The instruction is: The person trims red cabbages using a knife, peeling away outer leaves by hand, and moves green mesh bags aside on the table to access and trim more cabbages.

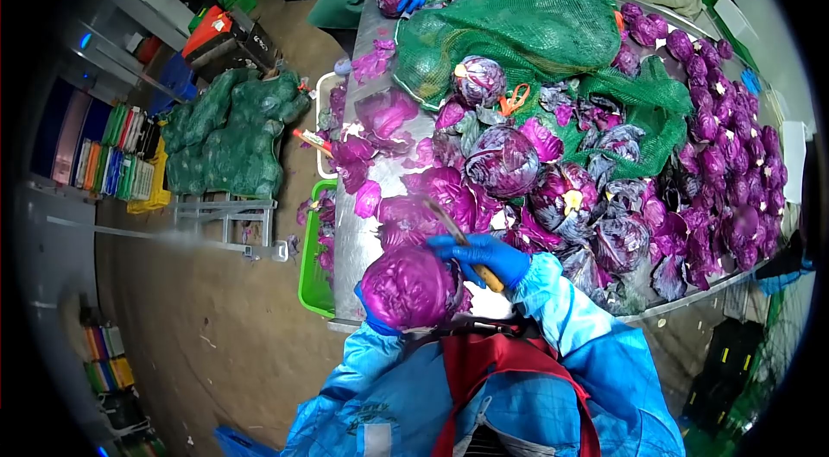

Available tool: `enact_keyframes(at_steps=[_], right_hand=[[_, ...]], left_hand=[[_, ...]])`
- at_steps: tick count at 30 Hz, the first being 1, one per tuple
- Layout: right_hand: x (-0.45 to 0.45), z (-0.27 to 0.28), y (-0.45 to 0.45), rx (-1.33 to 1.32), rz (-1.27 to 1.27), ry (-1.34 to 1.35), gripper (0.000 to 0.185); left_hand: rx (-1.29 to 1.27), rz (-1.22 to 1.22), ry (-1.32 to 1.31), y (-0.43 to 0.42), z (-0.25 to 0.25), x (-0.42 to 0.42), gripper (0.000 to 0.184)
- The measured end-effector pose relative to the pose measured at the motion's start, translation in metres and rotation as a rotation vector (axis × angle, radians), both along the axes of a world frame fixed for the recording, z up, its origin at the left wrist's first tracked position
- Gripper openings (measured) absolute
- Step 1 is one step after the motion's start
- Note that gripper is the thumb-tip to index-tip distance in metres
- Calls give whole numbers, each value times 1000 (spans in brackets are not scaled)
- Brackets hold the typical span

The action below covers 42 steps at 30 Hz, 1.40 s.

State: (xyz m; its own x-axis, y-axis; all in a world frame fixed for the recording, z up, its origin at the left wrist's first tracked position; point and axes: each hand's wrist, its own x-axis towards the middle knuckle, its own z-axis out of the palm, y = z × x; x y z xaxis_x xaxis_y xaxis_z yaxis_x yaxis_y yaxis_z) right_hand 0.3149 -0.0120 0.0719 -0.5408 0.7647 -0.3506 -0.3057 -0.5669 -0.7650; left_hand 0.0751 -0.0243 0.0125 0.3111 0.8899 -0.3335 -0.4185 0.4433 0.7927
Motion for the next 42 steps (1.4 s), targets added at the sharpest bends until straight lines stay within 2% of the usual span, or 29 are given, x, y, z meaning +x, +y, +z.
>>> enact_keyframes(at_steps=[2, 9, 12, 14, 16, 17, 19, 20, 21, 22, 23, 25, 26, 27, 28, 29, 30, 32, 33, 34, 36, 38, 40, 42], right_hand=[[2, 3, -6, 25, 51, -35, 46], [-10, 32, -10, 24, -187, -111, 46], [-19, -8, -19, 83, -328, -150, 40], [-7, 17, -30, -4, -238, -110, 24], [3, 8, -52, -9, -341, 152, 26], [9, -1, -62, 0, -361, 150, 28], [34, 4, -84, -29, -488, 122, 32], [40, 9, -94, -93, -546, 139, 34], [42, 6, -102, -2, -646, 89, 36], [40, -1, -107, 79, -712, 47, 41], [39, -9, -107, 158, -759, 12, 47], [55, 0, -107, 214, -784, -74, 57], [62, 5, -107, 241, -797, -119, 63], [70, 7, -103, 231, -835, -139, 63], [80, 9, -101, 220, -873, -161, 63], [91, 10, -102, 209, -910, -183, 63], [102, 10, -107, 31, -973, -142, 51], [131, 14, -128, -58, -1037, -233, 32], [139, 8, -135, 98, -1174, -210, 24], [153, 13, -151, -2, -1137, -120, 21], [176, -7, -177, 136, -1129, 22, 20], [202, 12, -211, 197, -1092, 231, 19], [232, 12, -235, 190, -1194, -136, 22], [256, 5, -260, 24, -1524, -392, 27]], left_hand=[[-71, 39, -120, 8, -2, -1, 67], [-178, 111, -373, 33, -10, -18, 69], [-174, 98, -428, 35, -13, -27, 69], [-157, 63, -466, 31, -20, -33, 70], [-122, 33, -516, 33, -20, -32, 70], [-94, 118, -496, 35, 29, -7, 59], [-225, 231, -484, 46, 92, 44, 52], [115, 108, -176, 48, 74, 52, 49], [439, 77, 142, 47, 56, 60, 48], [150, 66, -239, 56, 35, 60, 55], [200, 67, -121, 61, 26, 71, 60], [78, -44, -254, 62, 34, 103, 68], [-105, -170, -506, 63, 43, 122, 72], [-64, -316, -514, 68, 40, 142, 78], [-38, -288, -416, 57, 61, 172, 77], [-45, -377, -427, 52, 68, 198, 76], [-53, -462, -437, 47, 71, 218, 75], [-122, -443, -448, 40, 59, 261, 69], [-165, -462, -402, 34, 58, 279, 68], [-207, -479, -357, 27, 59, 299, 67], [-209, -558, -271, 6, 66, 340, 68], [-266, -630, -274, -1, 57, 383, 71], [-221, -743, -255, -13, 73, 429, 76], [-300, -849, -329, -12, 63, 478, 77]])
